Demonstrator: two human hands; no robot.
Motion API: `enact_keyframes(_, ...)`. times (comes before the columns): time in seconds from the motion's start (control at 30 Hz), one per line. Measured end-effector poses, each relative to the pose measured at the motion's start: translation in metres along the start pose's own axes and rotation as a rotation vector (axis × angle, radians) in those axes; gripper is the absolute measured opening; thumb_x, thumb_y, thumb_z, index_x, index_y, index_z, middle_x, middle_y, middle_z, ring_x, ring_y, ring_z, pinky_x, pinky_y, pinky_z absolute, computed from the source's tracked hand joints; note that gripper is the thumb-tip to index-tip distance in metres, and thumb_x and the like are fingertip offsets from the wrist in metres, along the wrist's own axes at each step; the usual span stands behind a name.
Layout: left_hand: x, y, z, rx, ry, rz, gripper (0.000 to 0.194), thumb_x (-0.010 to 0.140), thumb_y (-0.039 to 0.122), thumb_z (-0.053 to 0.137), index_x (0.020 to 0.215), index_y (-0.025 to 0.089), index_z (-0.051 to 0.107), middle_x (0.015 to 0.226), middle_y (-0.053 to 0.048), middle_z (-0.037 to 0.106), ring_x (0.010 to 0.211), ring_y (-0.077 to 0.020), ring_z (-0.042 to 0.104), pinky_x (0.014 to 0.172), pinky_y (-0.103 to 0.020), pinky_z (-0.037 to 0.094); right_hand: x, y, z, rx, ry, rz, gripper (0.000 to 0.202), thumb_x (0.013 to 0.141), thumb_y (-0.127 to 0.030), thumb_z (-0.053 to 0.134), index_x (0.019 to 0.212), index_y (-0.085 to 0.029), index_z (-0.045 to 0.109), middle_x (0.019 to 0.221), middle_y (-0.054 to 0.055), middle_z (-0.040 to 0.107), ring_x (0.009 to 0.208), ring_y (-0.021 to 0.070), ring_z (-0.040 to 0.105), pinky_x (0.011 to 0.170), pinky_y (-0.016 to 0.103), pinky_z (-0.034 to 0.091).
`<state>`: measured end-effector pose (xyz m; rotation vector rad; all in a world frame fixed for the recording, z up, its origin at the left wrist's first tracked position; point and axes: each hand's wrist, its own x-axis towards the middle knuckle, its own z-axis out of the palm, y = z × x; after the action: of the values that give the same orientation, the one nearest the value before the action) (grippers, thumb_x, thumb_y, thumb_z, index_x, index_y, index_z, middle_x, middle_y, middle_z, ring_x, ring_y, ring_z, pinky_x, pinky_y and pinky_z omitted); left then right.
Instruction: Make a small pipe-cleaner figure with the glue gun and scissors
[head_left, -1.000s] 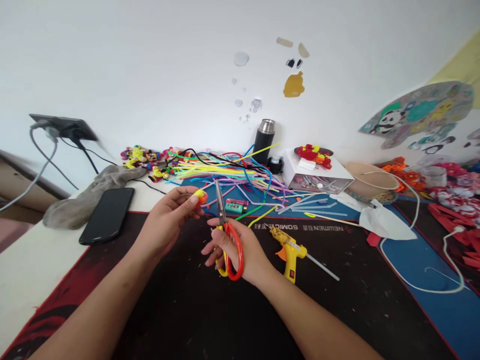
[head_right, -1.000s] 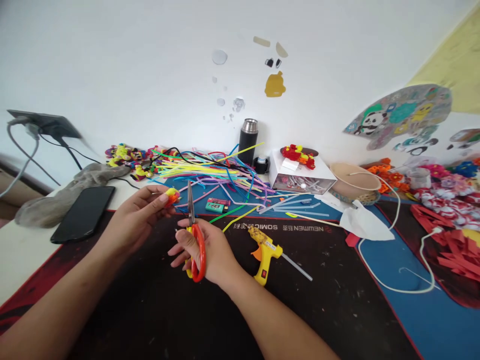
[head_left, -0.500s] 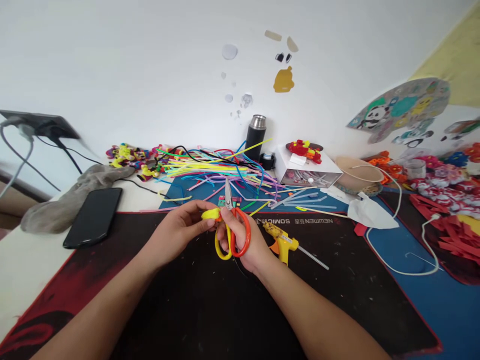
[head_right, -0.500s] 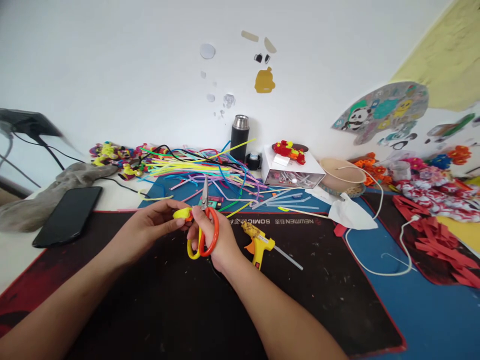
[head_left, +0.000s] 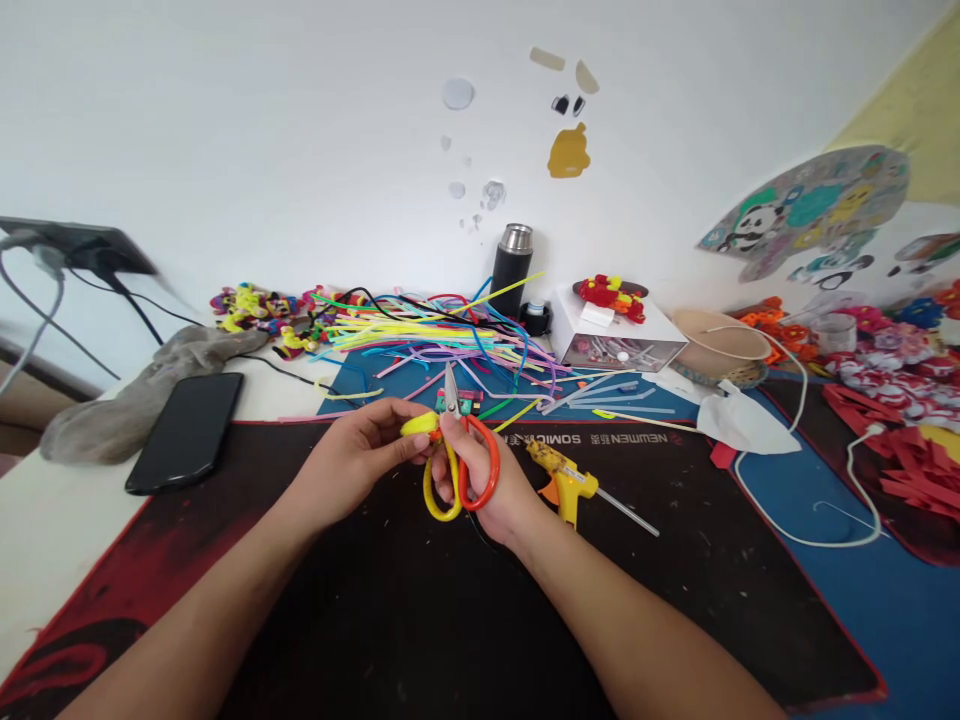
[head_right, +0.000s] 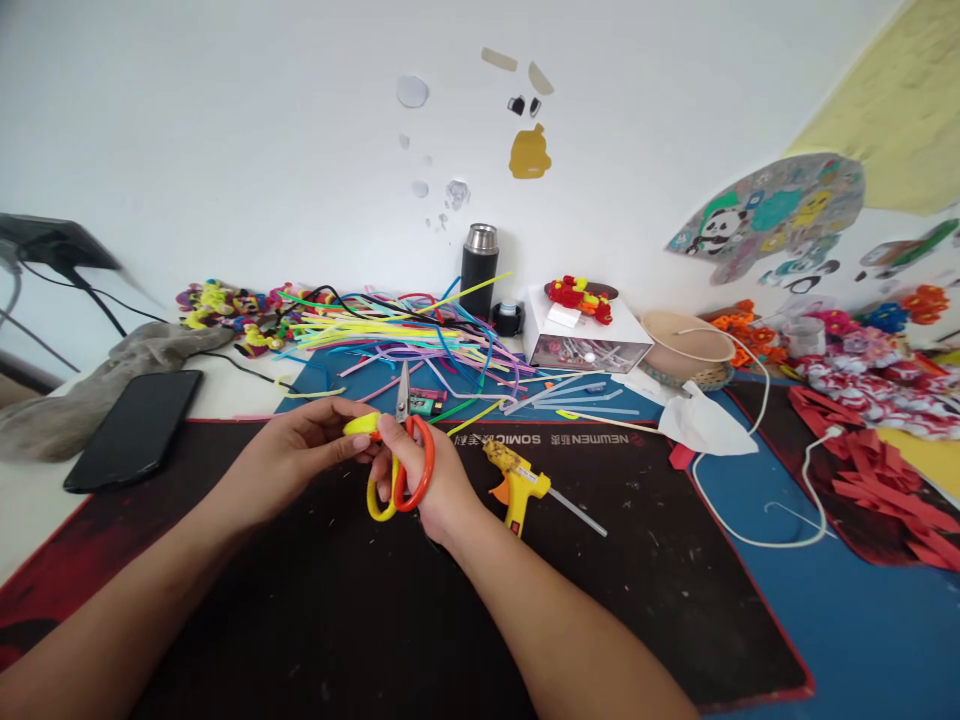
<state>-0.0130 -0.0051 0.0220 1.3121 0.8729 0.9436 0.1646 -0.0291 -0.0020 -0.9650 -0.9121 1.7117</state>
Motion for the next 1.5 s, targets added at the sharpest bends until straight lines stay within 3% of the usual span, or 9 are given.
enact_keyframes(0.37,0.0,0.0,0.001,0.006,-0.037,-0.032,0.031,0.085,0.044,0.09,0.1,0.019,0.078,0.086,-0.005,0.079,0.077,-0.0194,0.073,0.074,-0.031,0.058,0.001,0.002,0.0,0.075,0.004,0.031,0.058,0.082,-0.071,0.082,0.071,-0.017,0.063,0.058,-0.003,0.061,0.041,0.0085,0.054,0.043,0.021,0.035)
enact_keyframes(0.5,0.001,0.001,0.0,0.0,0.001,-0.072,0.037,0.087,0.048,0.088,0.106,0.018,0.076,0.085,-0.005,0.078,0.073,-0.0181,0.071,0.07,-0.03,0.057,0.001,-0.001,0.001,0.063,0.032,0.007,0.06,0.083,-0.072,0.08,0.066,-0.017,0.061,0.057,-0.002,0.061,0.041,0.0084,0.053,0.043,0.022,0.034)
enact_keyframes(0.67,0.0,0.004,0.001,-0.118,0.063,-0.146,0.049,0.082,0.053,0.091,0.107,0.019,0.066,0.081,-0.004,0.077,0.068,-0.0192,0.071,0.061,-0.029,0.055,0.001,-0.004,-0.001,0.04,0.058,-0.039,0.052,0.085,-0.069,0.081,0.091,-0.018,0.071,0.06,-0.004,0.061,0.044,0.01,0.052,0.044,0.022,0.034)
enact_keyframes(0.87,0.0,0.004,0.002,-0.193,0.063,-0.191,0.045,0.085,0.055,0.087,0.098,0.02,0.061,0.076,-0.002,0.075,0.061,-0.0167,0.069,0.057,-0.026,0.053,-0.002,-0.003,0.001,-0.031,-0.019,-0.054,0.048,0.091,-0.066,0.076,0.088,-0.02,0.066,0.063,-0.004,0.061,0.045,0.0096,0.051,0.045,0.023,0.035)
enact_keyframes(1.0,0.0,-0.003,0.0,-0.154,-0.007,-0.216,0.042,0.093,0.06,0.078,0.093,0.021,0.061,0.072,-0.002,0.073,0.059,-0.0176,0.069,0.054,-0.026,0.052,-0.004,-0.002,0.004,-0.037,-0.038,-0.077,0.044,0.09,-0.061,0.079,0.091,-0.02,0.066,0.065,-0.004,0.063,0.046,0.0093,0.051,0.044,0.023,0.035)
enact_keyframes(1.13,-0.001,-0.005,-0.001,-0.098,-0.066,-0.157,0.043,0.098,0.063,0.069,0.096,0.02,0.064,0.078,-0.004,0.074,0.067,-0.0187,0.07,0.061,-0.029,0.055,-0.003,-0.001,0.004,-0.044,0.04,-0.081,0.045,0.084,-0.06,0.084,0.1,-0.021,0.068,0.062,-0.006,0.062,0.045,0.0103,0.052,0.044,0.023,0.038)
enact_keyframes(1.27,0.0,0.0,-0.001,-0.026,-0.061,-0.072,0.044,0.087,0.057,0.085,0.101,0.02,0.067,0.086,-0.002,0.072,0.072,-0.0172,0.067,0.067,-0.03,0.057,-0.003,-0.001,0.003,-0.074,0.095,-0.067,0.049,0.082,-0.061,0.086,0.103,-0.02,0.068,0.056,-0.007,0.059,0.044,0.0115,0.053,0.043,0.023,0.04)
enact_keyframes(1.4,0.001,0.002,-0.001,-0.005,-0.068,-0.079,0.039,0.083,0.047,0.091,0.098,0.02,0.067,0.084,-0.001,0.07,0.071,-0.0165,0.065,0.064,-0.028,0.055,-0.004,-0.002,0.003,-0.093,0.058,-0.077,0.051,0.085,-0.063,0.082,0.105,-0.02,0.066,0.056,-0.007,0.059,0.044,0.0112,0.053,0.043,0.022,0.041)
enact_keyframes(1.5,0.002,0.0,-0.004,0.009,0.001,-0.071,0.037,0.086,0.047,0.088,0.099,0.018,0.07,0.083,-0.002,0.07,0.068,-0.0154,0.063,0.063,-0.028,0.054,-0.004,-0.004,0.003,-0.105,0.019,-0.073,0.052,0.088,-0.067,0.078,0.106,-0.02,0.066,0.059,-0.006,0.062,0.043,0.0113,0.054,0.043,0.022,0.041)
